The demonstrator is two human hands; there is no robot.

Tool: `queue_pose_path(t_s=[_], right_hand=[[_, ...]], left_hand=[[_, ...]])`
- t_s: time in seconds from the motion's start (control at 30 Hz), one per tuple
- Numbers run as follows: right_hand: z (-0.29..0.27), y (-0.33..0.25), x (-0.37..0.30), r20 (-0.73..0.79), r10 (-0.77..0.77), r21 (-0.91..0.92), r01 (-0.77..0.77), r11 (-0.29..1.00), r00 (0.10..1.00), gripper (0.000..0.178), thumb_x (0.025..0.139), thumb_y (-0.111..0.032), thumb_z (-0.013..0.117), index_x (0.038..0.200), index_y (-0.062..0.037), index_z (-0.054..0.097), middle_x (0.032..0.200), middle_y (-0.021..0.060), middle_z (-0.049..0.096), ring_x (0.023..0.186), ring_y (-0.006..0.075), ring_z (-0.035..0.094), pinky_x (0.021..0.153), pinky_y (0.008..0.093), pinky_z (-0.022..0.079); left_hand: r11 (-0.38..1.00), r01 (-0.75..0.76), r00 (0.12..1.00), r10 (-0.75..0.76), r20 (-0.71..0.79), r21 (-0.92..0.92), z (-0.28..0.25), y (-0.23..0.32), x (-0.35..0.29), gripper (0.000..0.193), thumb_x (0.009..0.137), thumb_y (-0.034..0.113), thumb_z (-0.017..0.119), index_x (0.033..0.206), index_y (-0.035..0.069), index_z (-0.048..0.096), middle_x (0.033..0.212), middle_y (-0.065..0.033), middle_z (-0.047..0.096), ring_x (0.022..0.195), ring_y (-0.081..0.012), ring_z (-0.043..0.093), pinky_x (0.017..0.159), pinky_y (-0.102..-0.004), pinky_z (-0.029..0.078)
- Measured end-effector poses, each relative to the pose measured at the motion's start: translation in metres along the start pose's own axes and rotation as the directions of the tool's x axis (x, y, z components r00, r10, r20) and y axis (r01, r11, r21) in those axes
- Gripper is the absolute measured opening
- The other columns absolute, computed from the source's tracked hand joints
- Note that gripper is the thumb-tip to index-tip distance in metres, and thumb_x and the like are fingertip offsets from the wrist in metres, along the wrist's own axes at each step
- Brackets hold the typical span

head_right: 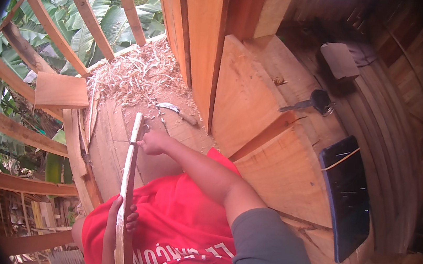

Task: The person sits on a wooden platform and uses a knife to shave thin strips from a long piece of wood held between their legs. They repeatedly scrape the blade along the wood's length, producing wood shavings that accumulate on the floor.

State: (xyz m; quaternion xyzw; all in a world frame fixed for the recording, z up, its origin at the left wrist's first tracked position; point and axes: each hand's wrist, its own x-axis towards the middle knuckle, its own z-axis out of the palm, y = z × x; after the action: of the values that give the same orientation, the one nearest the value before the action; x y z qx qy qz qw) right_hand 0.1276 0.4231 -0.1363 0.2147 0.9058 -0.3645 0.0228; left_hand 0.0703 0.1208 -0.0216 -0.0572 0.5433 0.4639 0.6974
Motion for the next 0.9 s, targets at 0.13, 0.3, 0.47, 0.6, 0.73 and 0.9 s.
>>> queue_pose_path(t_s=[0.13, 0.3, 0.47, 0.6, 0.73, 0.9], right_hand=[[0.001, 0.0, -0.002, 0.002, 0.039, 0.036, -0.039, 0.999, 0.999, 0.051, 0.103, -0.04, 0.044, 0.09, 0.001, 0.071, 0.093, 0.0256, 0.07, 0.092, 0.0442, 0.066, 0.085, 0.0531, 0.05], [-0.002, -0.002, 0.0, 0.018, 0.045, 0.052, -0.046, 0.998, 0.999, 0.051, 0.103, -0.04, 0.043, 0.09, 0.0013, 0.071, 0.093, 0.026, 0.07, 0.092, 0.0442, 0.066, 0.085, 0.0531, 0.05], [-0.005, -0.001, -0.001, 0.008, 0.016, 0.035, -0.016, 0.999, 1.0, 0.052, 0.103, -0.039, 0.043, 0.092, 0.0024, 0.071, 0.093, 0.0263, 0.07, 0.093, 0.0446, 0.066, 0.086, 0.0534, 0.05], [-0.01, -0.003, -0.003, 0.03, 0.036, 0.038, -0.037, 0.999, 0.999, 0.054, 0.104, -0.038, 0.041, 0.093, 0.0045, 0.072, 0.099, 0.0264, 0.07, 0.099, 0.0439, 0.066, 0.091, 0.0517, 0.05], [-0.003, 0.001, -0.001, 0.001, 0.036, 0.035, -0.036, 0.999, 0.999, 0.053, 0.104, -0.038, 0.042, 0.092, 0.0036, 0.071, 0.096, 0.0269, 0.07, 0.096, 0.0447, 0.066, 0.089, 0.0527, 0.05], [-0.004, 0.0, -0.004, -0.003, 0.043, 0.042, -0.042, 0.998, 0.999, 0.052, 0.103, -0.039, 0.042, 0.092, 0.003, 0.071, 0.096, 0.0275, 0.07, 0.095, 0.0451, 0.066, 0.088, 0.0529, 0.05]], left_hand=[[0.999, 0.018, 0.999, -0.017, 0.028, -0.032, -0.004, -0.001, 0.004, 0.053, 0.093, 0.065, 0.051, 0.089, 0.013, 0.053, 0.058, 0.0044, 0.043, 0.041, -0.0082, 0.045, 0.037, -0.0212, 0.04], [0.999, 0.034, 0.999, -0.034, -0.001, -0.01, -0.003, 0.003, 0.004, 0.053, 0.091, 0.066, 0.054, 0.087, 0.013, 0.05, 0.057, 0.0022, 0.041, 0.041, -0.012, 0.04, 0.041, -0.0255, 0.034], [1.0, 0.009, 1.0, -0.01, -0.023, -0.027, -0.003, 0.002, 0.009, 0.054, 0.091, 0.067, 0.053, 0.087, 0.013, 0.05, 0.057, 0.0023, 0.04, 0.041, -0.0121, 0.039, 0.041, -0.0257, 0.034], [1.0, 0.019, 0.999, -0.019, -0.028, -0.006, -0.004, 0.002, 0.012, 0.054, 0.092, 0.066, 0.052, 0.087, 0.013, 0.05, 0.057, 0.0024, 0.041, 0.042, -0.0118, 0.039, 0.041, -0.0256, 0.034], [1.0, -0.002, 0.999, 0.003, -0.053, 0.015, 0.006, 0.005, 0.006, 0.054, 0.092, 0.066, 0.052, 0.087, 0.013, 0.05, 0.058, 0.0024, 0.041, 0.042, -0.0115, 0.039, 0.041, -0.0254, 0.034], [1.0, 0.005, 0.999, -0.005, -0.05, 0.008, 0.007, 0.006, 0.005, 0.052, 0.093, 0.065, 0.052, 0.088, 0.013, 0.051, 0.058, 0.0031, 0.042, 0.042, -0.01, 0.041, 0.04, -0.0232, 0.036]])
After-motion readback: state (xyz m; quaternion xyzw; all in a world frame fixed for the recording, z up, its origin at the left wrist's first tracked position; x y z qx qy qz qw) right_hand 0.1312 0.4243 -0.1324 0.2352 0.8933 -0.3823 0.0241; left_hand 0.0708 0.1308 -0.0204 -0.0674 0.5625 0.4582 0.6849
